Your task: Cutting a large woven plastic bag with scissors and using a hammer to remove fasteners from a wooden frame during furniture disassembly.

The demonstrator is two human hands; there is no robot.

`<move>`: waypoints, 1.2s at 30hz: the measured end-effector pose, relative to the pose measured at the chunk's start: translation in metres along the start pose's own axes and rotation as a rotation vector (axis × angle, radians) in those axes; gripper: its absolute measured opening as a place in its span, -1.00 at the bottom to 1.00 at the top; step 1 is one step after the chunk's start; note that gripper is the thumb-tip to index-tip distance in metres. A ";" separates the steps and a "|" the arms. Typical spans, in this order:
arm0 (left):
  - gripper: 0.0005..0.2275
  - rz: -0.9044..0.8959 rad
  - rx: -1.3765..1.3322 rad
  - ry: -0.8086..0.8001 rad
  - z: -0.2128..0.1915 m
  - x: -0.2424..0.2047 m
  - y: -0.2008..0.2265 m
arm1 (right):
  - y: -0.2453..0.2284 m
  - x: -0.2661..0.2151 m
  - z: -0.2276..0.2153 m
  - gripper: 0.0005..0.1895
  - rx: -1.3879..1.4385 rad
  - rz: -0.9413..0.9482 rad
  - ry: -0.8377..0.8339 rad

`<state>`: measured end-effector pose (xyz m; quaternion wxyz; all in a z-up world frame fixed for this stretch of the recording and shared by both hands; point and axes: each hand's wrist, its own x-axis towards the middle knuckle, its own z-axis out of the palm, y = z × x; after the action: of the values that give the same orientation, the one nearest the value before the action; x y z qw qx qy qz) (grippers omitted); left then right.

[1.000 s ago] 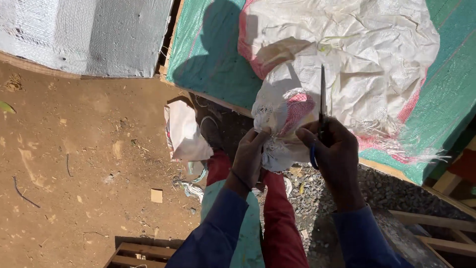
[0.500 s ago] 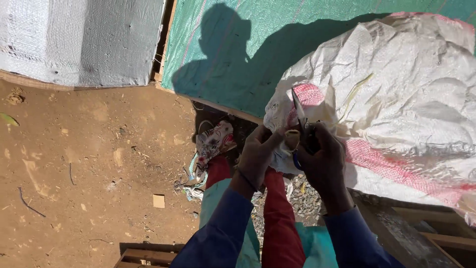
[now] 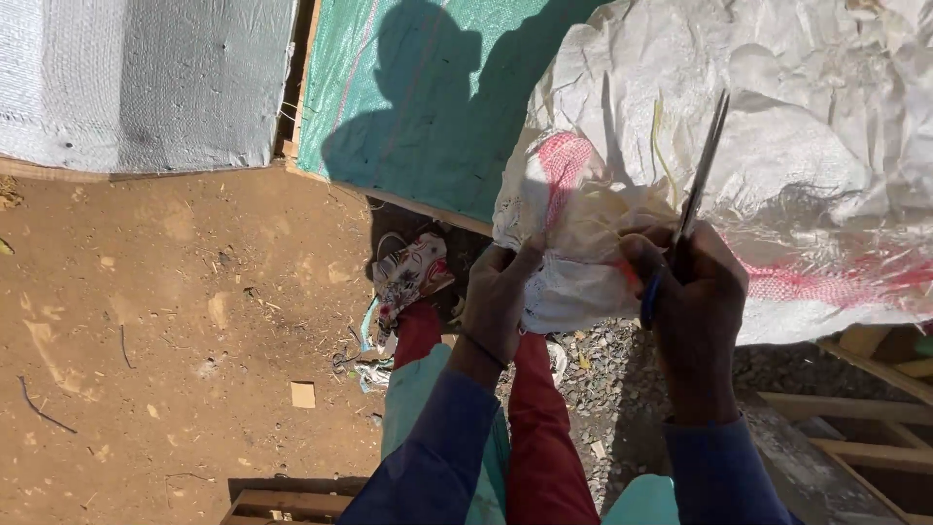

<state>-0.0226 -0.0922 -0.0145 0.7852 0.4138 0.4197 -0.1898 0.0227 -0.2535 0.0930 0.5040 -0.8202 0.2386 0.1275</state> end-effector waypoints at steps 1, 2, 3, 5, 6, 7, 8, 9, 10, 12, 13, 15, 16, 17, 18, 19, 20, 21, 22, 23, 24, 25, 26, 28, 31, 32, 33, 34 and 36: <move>-0.69 0.003 -0.136 0.007 0.006 -0.001 0.004 | -0.008 -0.014 -0.010 -0.88 0.218 0.010 0.022; -0.69 0.001 -0.137 0.008 0.009 0.001 0.002 | -0.016 -0.029 -0.019 -0.88 0.216 0.013 0.021; -0.78 -0.003 -0.153 0.071 0.010 0.006 0.002 | -0.024 -0.042 -0.026 -0.59 0.177 -0.030 -0.035; -0.74 -0.005 -0.168 0.133 0.016 0.006 0.013 | -0.028 -0.062 -0.030 -0.26 0.140 -0.076 -0.090; -0.80 0.008 -0.185 0.101 0.019 0.003 0.023 | -0.024 -0.067 -0.028 -0.25 0.164 -0.042 -0.247; -0.60 0.016 -0.202 0.067 0.023 -0.002 0.032 | -0.019 -0.073 -0.026 -0.22 0.186 -0.004 -0.401; -0.60 0.016 -0.201 0.064 0.020 -0.001 0.027 | -0.013 -0.076 -0.022 -0.22 0.185 -0.004 -0.398; -0.73 0.041 -0.136 0.072 0.017 0.003 0.023 | -0.007 -0.076 -0.018 -0.19 0.166 0.043 -0.520; -0.78 0.067 -0.070 0.080 0.014 0.007 0.019 | 0.000 -0.077 -0.013 -0.13 0.145 0.092 -0.641; -0.76 0.124 -0.051 0.059 0.012 0.008 0.016 | 0.033 -0.073 0.004 -0.26 0.293 0.165 -0.609; -0.73 0.174 -0.033 0.038 0.011 0.007 0.013 | 0.050 -0.073 0.012 -0.30 0.438 0.244 -0.571; -0.74 0.174 0.027 0.052 0.006 0.013 0.001 | 0.016 -0.076 0.018 -0.39 0.406 0.303 -0.598; -0.53 0.176 0.084 0.065 0.004 0.015 -0.005 | -0.002 -0.077 0.020 -0.49 0.371 0.359 -0.625; -0.53 0.169 0.084 0.061 0.007 0.013 -0.005 | 0.000 -0.078 0.024 -0.49 0.370 0.364 -0.618; -0.50 0.132 0.056 0.123 0.011 0.011 -0.004 | 0.001 -0.079 0.027 -0.51 0.320 0.351 -0.627; -0.47 0.104 0.029 0.187 0.015 0.012 -0.001 | 0.001 -0.078 0.032 -0.53 0.273 0.332 -0.640; -0.47 0.106 0.030 0.184 0.017 0.011 0.001 | 0.016 -0.082 0.032 -0.53 0.274 0.330 -0.638; -0.46 0.108 0.035 0.221 0.018 0.011 0.004 | 0.031 -0.085 0.031 -0.69 0.242 0.349 -0.579; -0.44 0.109 0.039 0.257 0.020 0.010 0.006 | 0.045 -0.089 0.031 -0.83 0.211 0.368 -0.519; -0.44 0.110 0.040 0.257 0.019 0.013 0.007 | 0.053 -0.091 0.029 -0.83 0.212 0.367 -0.519; -0.44 0.097 0.026 0.239 0.017 0.015 0.007 | 0.060 -0.093 0.026 -0.75 0.237 0.351 -0.468; -0.43 0.082 0.012 0.221 0.016 0.017 0.007 | 0.068 -0.096 0.024 -0.61 0.262 0.335 -0.417; -0.43 0.083 0.012 0.221 0.014 0.018 0.009 | 0.060 -0.096 0.021 -0.61 0.262 0.334 -0.416; -0.52 0.069 -0.024 0.193 0.013 0.020 0.013 | 0.046 -0.096 0.013 -0.52 0.149 0.319 -0.416; -0.47 0.052 -0.030 0.126 0.020 0.006 0.038 | 0.045 -0.091 0.007 -0.40 0.097 0.299 -0.465; -0.47 0.047 -0.034 0.115 0.018 0.004 0.041 | 0.040 -0.090 0.009 -0.40 0.091 0.299 -0.454; -0.63 0.051 -0.042 0.071 0.017 0.002 0.043 | 0.035 -0.087 0.009 -0.34 0.079 0.304 -0.467; -0.66 0.055 -0.050 0.028 0.016 0.000 0.046 | 0.029 -0.085 0.009 -0.27 0.068 0.310 -0.481; -0.71 0.065 -0.072 -0.056 0.016 0.000 0.048 | 0.030 -0.081 0.011 -0.26 0.114 0.311 -0.494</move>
<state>0.0167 -0.0772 0.0141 0.8169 0.3930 0.3903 -0.1607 -0.0616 -0.2336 0.1012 0.5665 -0.6882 0.2384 0.3856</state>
